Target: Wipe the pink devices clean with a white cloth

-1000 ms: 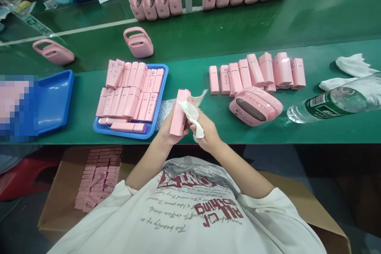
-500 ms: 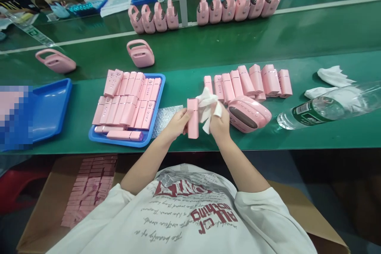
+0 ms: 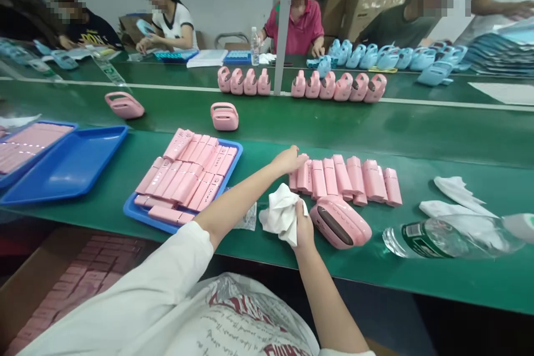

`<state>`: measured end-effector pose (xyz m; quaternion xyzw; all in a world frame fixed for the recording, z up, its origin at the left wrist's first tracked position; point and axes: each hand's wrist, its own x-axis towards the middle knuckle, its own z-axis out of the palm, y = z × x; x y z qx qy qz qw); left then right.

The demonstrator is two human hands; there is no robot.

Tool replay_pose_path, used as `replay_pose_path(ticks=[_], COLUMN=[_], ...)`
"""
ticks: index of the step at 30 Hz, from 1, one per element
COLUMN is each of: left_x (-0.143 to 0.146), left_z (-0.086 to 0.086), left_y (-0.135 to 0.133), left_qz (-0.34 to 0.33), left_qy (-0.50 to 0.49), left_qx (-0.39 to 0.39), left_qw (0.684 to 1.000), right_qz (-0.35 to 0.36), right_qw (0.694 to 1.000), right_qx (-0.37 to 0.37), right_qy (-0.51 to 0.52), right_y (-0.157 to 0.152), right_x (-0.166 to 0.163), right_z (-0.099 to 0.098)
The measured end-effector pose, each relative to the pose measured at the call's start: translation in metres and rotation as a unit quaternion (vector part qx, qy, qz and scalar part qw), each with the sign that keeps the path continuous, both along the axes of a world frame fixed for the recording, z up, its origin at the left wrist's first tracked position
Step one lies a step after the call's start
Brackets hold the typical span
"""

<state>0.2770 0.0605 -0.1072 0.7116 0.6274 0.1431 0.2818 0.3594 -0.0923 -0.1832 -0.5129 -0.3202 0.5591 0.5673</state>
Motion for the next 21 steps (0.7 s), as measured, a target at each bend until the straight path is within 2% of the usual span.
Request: replay_pose_path(ticks=[3,7,9,12,16,21], left_x=[-0.035,-0.105,-0.141,-0.179,-0.196,-0.188], left_z=[0.019,0.047,0.052,0.05,0.042,0.048], left_y=[0.029,0.071,0.084,0.091,0.091,0.077], left_qz=[0.058,0.198,0.242,0.256,0.241,0.191], left_qy=[0.049,0.14,0.175,0.208,0.231,0.245], left_qx=[0.048,0.096,0.096,0.094,0.11,0.117], left_qw=[0.996,0.966,0.949,0.939,0.936,0.943], right_qz=[-0.001,0.006,0.027,0.062,0.1,0.112], right_qw=[0.997,0.99,0.984,0.976,0.982,0.988], right_qx=[-0.05,-0.08,-0.088,-0.087,-0.076,-0.053], right_qy=[0.052,0.115,0.154,0.187,0.141,0.097], right_y=[0.001,0.002,0.003,0.003,0.004,0.005], right_x=[0.0,-0.004,-0.005,-0.003,-0.001,-0.008], right_z=[-0.005,-0.003,0.0,0.002,0.003,0.006])
